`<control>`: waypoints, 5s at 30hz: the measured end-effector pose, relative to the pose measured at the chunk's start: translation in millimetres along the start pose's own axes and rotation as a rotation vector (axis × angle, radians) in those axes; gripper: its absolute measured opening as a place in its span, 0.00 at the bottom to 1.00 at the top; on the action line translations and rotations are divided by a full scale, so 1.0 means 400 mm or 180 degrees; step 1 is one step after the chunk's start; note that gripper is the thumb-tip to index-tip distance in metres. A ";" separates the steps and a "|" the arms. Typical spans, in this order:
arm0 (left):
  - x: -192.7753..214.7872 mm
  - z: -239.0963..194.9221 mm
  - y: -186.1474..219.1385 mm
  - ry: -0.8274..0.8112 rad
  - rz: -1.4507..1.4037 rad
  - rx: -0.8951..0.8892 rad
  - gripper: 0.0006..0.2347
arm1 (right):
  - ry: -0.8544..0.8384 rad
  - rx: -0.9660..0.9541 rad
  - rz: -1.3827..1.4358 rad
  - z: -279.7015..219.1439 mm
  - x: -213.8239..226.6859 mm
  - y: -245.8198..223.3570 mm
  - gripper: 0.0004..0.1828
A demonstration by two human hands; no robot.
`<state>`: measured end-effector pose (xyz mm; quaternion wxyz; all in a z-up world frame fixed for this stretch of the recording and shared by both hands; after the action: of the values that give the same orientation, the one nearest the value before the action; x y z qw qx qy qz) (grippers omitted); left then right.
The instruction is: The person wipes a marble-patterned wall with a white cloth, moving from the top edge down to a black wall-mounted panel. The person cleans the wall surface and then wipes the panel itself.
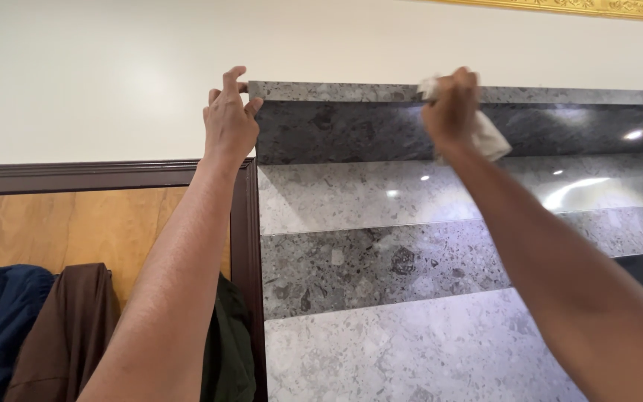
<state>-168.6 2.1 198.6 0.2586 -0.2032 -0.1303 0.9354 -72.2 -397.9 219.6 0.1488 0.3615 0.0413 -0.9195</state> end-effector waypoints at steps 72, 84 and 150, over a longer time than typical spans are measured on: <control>-0.036 0.008 -0.029 -0.0068 -0.0144 0.0797 0.14 | -0.0189 0.0856 0.1465 -0.019 0.162 -0.499 0.14; -0.117 -0.171 -0.175 -0.0997 -0.0513 0.1157 0.29 | -0.0190 0.1004 0.1356 -0.006 0.174 -0.691 0.18; -0.241 -0.486 -0.147 0.0547 0.0425 0.0893 0.24 | 0.0569 0.3760 -0.1723 -0.142 -0.037 -0.924 0.06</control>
<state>19.4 26.3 77.7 0.2319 -0.2526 0.0379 0.9386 -137.1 -31.7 176.3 -0.3154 0.4343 -0.3690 -0.7588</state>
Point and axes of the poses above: each hand's wrist, its own z-axis towards the middle knuckle, its own x-axis out of the back of the hand, y = z × x, the point moved 6 cm from there along z, towards the middle knuckle, and after that the axes turned 5 degrees about -x, right-handed, at the moved point
